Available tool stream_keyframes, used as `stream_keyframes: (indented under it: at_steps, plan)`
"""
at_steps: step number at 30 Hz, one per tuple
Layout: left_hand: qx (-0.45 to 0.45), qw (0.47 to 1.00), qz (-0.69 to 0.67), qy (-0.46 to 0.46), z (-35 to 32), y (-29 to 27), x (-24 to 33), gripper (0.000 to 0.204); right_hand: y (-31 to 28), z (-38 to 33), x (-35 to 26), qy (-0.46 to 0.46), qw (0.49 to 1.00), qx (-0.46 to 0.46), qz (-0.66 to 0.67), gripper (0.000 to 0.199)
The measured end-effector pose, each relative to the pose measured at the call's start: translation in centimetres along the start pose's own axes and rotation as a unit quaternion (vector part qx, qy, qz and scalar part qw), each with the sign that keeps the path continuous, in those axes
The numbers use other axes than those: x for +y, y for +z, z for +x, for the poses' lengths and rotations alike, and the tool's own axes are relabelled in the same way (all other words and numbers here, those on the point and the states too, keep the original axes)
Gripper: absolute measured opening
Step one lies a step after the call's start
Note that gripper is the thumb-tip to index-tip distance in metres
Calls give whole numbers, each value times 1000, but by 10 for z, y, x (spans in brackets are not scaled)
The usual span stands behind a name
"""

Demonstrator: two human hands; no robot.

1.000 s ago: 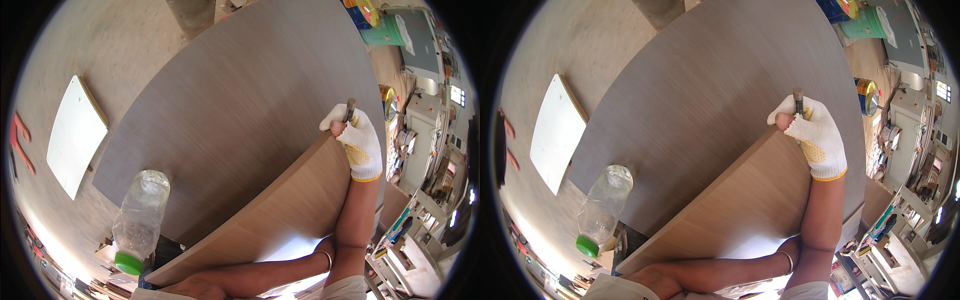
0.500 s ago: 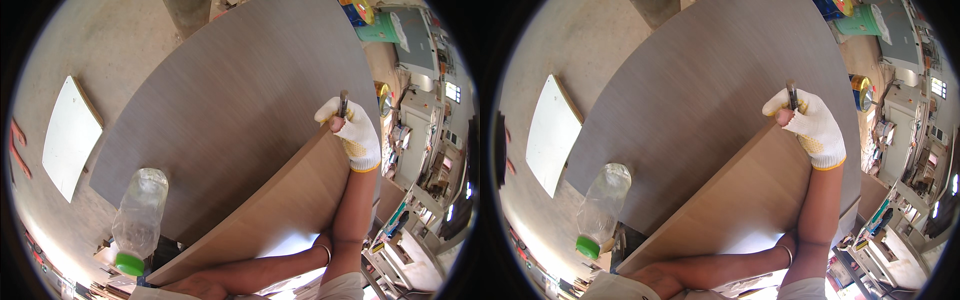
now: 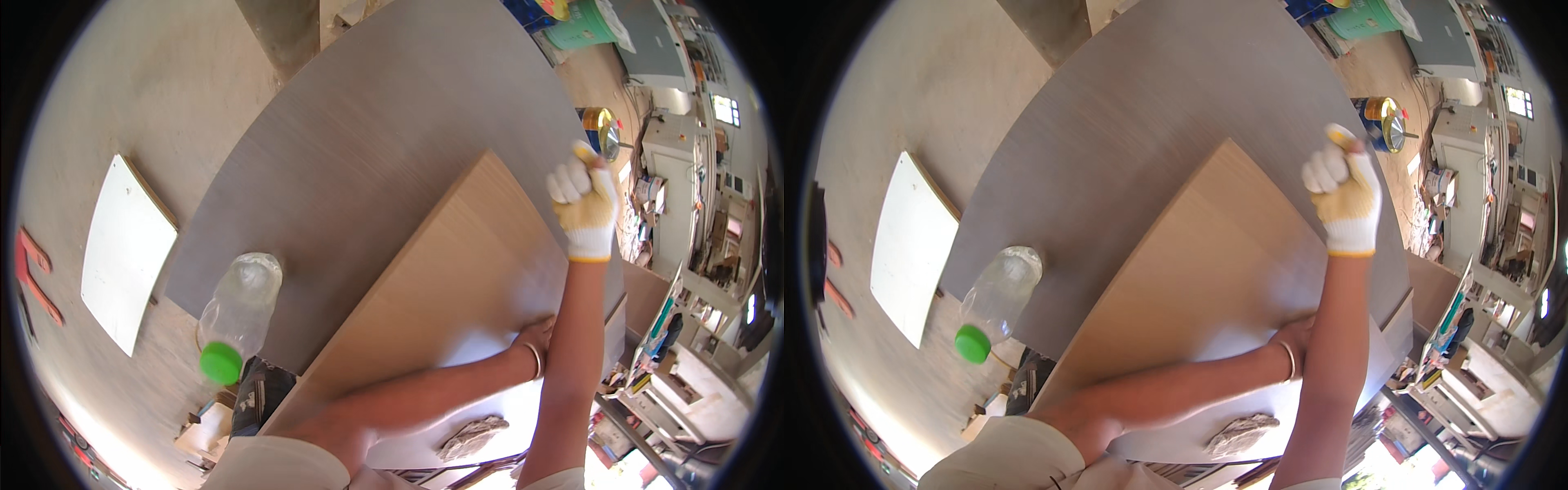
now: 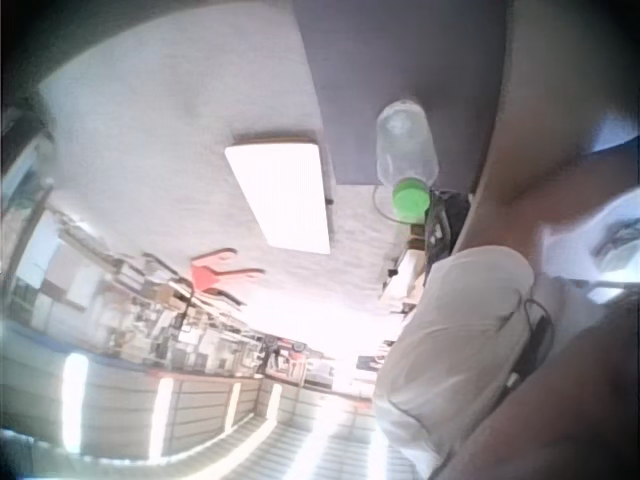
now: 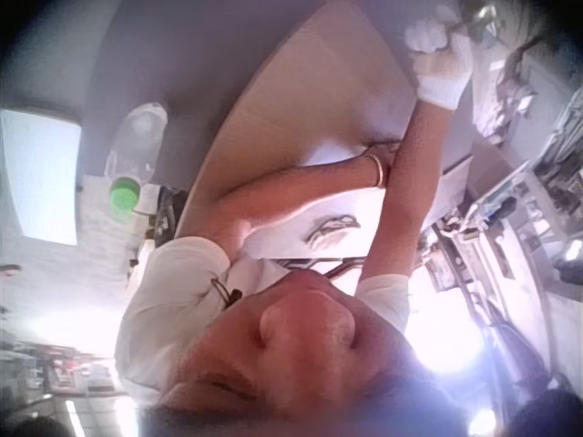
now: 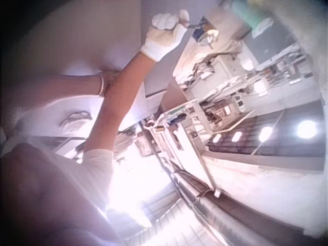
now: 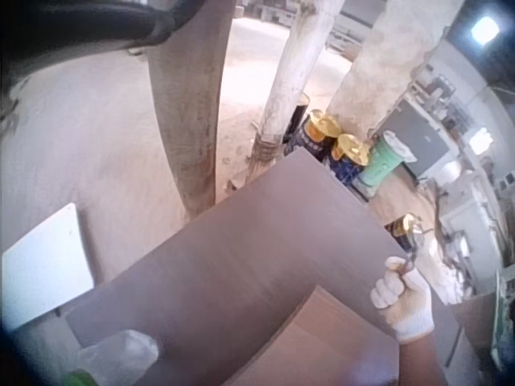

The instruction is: The person wipes a large wooden board with a cloth and liquid from a bottle, then uses a utility knife to scrape the edges. They walk to a tool table, select a small cylindrical object, and return to place it on the board.

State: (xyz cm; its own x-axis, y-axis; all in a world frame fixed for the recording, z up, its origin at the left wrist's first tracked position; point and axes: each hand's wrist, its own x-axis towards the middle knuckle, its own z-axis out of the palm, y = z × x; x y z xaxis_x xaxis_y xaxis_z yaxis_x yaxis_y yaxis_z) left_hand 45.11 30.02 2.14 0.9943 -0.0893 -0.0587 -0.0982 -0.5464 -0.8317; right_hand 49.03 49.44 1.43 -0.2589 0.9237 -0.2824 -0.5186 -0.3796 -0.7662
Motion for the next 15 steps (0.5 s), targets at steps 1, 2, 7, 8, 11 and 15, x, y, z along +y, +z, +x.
stream_keyframes:
  at_steps: [1, 2, 7, 8, 11, 15]
  plan:
    - [17, 975, -208, -70, 2, 1, 10, 40, 8, -23, -9, -29, 999, -19, 37, 35]
    - [34, 905, -403, -133, 8, 0, 23, 42, 15, -51, -16, -63, 995, -37, 73, 37]
    - [93, 698, -665, -248, 4, 12, 57, 41, 66, -240, 11, -196, 969, 87, 120, 49]
    - [130, 717, -623, -283, -4, 12, 64, 39, 72, -287, 27, -215, 958, 135, 133, 54]
    - [154, 671, -681, -251, -18, 12, 47, 37, 101, -429, 83, -245, 877, 334, 244, 68]
    - [187, 723, -608, -268, -23, 11, 45, 32, 136, -605, 155, -300, 816, 335, 363, 73]
